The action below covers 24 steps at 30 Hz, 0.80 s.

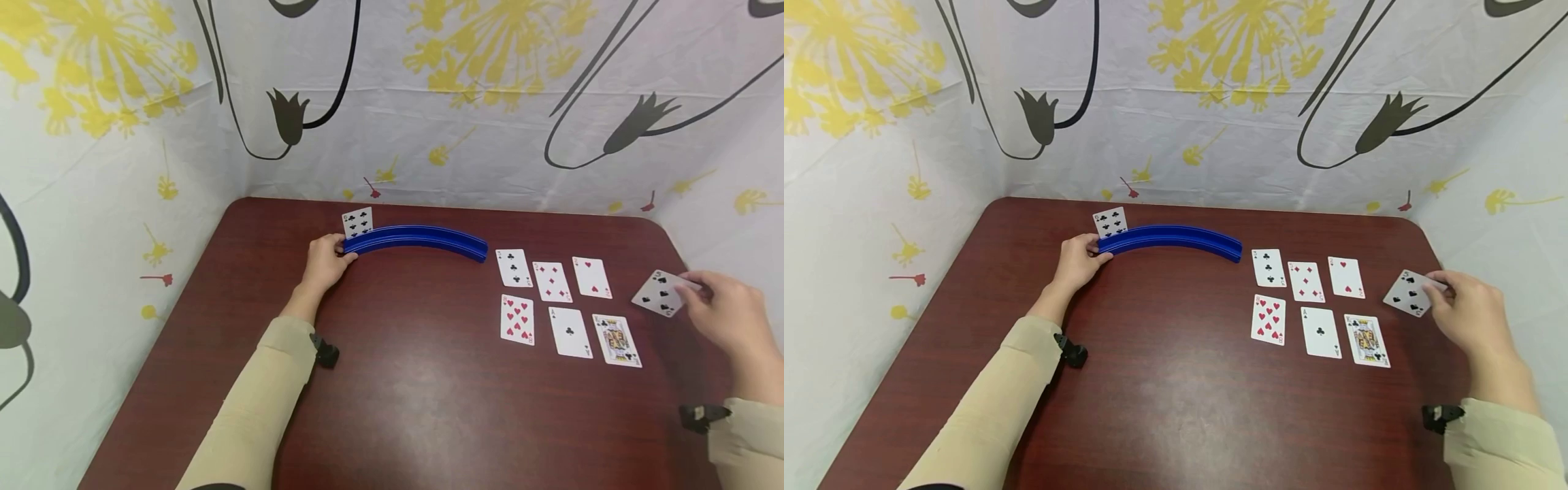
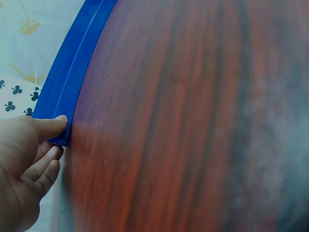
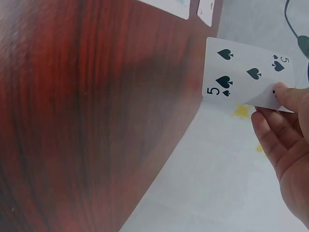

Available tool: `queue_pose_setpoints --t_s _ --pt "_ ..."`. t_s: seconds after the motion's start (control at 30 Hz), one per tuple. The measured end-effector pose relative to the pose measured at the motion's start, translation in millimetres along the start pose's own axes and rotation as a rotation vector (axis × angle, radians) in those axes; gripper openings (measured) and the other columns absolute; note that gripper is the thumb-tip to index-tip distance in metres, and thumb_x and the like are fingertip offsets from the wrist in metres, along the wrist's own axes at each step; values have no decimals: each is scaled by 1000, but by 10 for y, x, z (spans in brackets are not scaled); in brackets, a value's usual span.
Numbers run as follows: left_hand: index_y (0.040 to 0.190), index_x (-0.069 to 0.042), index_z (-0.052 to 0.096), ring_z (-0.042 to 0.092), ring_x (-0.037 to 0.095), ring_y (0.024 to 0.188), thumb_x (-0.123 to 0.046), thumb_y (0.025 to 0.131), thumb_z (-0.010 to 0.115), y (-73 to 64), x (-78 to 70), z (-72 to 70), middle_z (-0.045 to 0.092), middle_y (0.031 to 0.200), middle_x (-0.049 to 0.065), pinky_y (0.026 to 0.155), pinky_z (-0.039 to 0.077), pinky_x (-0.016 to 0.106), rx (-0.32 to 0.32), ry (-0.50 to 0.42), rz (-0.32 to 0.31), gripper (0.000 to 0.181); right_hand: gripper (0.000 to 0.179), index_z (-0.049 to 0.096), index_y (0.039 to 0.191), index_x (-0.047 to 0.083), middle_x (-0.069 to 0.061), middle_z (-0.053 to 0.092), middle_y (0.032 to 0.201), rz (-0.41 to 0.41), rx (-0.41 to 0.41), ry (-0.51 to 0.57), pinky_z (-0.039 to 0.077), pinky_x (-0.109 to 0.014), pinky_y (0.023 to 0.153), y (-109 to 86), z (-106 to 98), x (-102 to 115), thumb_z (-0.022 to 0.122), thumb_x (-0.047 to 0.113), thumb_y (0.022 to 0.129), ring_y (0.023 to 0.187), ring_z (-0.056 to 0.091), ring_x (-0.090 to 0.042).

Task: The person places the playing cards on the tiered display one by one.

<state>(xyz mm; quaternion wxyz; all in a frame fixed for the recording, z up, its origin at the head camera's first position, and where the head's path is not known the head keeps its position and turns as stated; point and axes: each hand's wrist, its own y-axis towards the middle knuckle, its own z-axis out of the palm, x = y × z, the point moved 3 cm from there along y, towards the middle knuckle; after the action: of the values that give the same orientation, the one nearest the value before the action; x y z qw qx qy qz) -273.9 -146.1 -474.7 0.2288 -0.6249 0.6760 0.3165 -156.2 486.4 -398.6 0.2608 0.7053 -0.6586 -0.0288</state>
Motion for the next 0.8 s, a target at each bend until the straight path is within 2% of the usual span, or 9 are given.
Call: queue_pose_setpoints --t_s 0.1,0.33,0.53,0.8 --pt "127 7 66 68 31 100 -13 90 80 0 -5 -4 69 114 23 90 57 43 1 3 -2 45 16 69 100 -8 -34 67 85 -8 -5 17 36 -56 77 26 -1 43 66 5 92 79 18 34" --pt "126 7 67 69 31 99 -14 90 80 10 0 -6 70 112 23 89 57 43 1 18 -1 43 16 70 101 -6 -29 68 80 -18 6 21 33 -34 69 125 4 179 67 7 92 72 23 32" --pt "126 6 66 69 31 100 -13 89 80 4 -8 -13 69 114 23 89 57 42 4 26 -2 44 14 71 100 -6 -28 68 79 -70 -25 49 33 -28 64 230 5 353 69 4 90 72 27 33" --pt "130 7 65 68 31 103 -13 90 79 -5 -25 -22 68 118 24 90 57 43 13 28 -14 47 17 70 104 -7 -30 70 88 -87 -5 67 34 -27 68 353 29 537 69 2 90 77 26 36"
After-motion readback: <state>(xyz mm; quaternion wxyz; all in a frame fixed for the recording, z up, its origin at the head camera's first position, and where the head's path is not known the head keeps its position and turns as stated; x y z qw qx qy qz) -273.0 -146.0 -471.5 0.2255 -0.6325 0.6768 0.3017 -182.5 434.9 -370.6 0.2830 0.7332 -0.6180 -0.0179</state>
